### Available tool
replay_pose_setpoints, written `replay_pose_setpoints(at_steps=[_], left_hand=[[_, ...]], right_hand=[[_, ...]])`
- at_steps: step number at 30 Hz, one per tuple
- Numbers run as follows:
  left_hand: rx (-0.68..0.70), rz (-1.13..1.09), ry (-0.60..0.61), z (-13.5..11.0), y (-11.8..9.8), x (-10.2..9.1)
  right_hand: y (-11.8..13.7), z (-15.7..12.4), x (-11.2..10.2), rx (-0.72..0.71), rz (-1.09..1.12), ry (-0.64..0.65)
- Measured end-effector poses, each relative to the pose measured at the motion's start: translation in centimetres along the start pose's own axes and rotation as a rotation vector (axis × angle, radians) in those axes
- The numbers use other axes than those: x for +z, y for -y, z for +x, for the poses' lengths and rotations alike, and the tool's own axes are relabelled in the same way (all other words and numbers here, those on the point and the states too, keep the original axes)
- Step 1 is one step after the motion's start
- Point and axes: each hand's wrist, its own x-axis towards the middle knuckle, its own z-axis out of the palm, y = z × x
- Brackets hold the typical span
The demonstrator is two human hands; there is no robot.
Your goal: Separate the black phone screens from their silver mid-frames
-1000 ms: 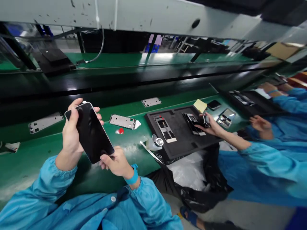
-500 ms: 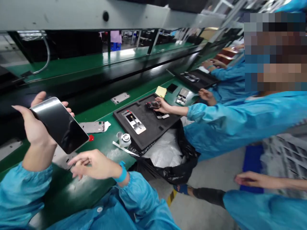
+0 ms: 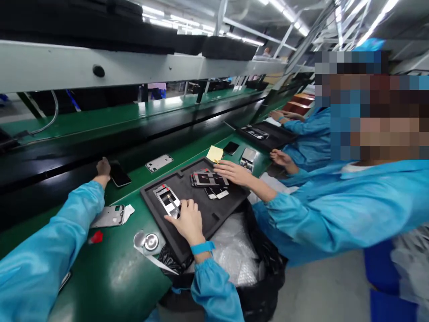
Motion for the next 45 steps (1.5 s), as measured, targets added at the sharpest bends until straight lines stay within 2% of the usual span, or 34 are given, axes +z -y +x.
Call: replay_pose_setpoints(at_steps=[2,4,9,13,17,22,28,32,34,36,39,42,44,45], left_hand=[[0.025,0.145,-0.016,0.9,1.0,0.8],[0.062,0.277,0.02,1.5,2.2,1.2],[0.219,0.546,0.23,1.1,4.4,0.7],[0.409,0.63,0.426,-0.1,5.1,-0.2],[0.551,0.649,0.625,0.0,5.0,-0.5],[0.637,0.652,0.728,0.7,4.9,-0.1],[0.651,0.68,0.81,1.2,4.3,-0.4],[0.623,0.775,0.876,2.6,1.8,-0.3],[0.612,0.834,0.861,3.2,-0.2,1.1],[0.624,0.86,0.781,3.3,-2.4,3.8],[0.633,0.833,0.61,2.1,-5.0,9.8],[0.574,0.811,0.535,0.1,-6.8,15.3],[0.575,0.791,0.51,-1.2,-7.5,17.0],[0.59,0.78,0.502,-1.8,-7.7,17.1]], right_hand=[[-1.1,-0.3,1.0,-0.037,-0.012,-0.026],[-2.3,-0.4,1.6,-0.053,0.04,-0.056],[-3.8,-0.4,2.3,-0.067,0.136,-0.083],[-3.9,-0.7,2.3,-0.067,0.156,-0.093],[-3.9,-0.9,2.1,-0.075,0.156,-0.093],[-3.8,-0.9,1.9,-0.071,0.159,-0.097],[-3.5,-0.9,1.6,-0.069,0.167,-0.077],[-3.1,-0.9,1.4,-0.057,0.166,-0.072],[-2.8,-0.9,1.3,-0.057,0.16,-0.081],[-2.6,-0.7,1.3,-0.054,0.156,-0.088],[-2.6,-0.5,1.6,-0.041,0.174,-0.098],[-2.8,-0.4,1.8,0.01,0.242,-0.119],[-2.8,-0.4,1.9,0.066,0.293,-0.131],[-2.7,-0.3,1.8,0.093,0.313,-0.133]])
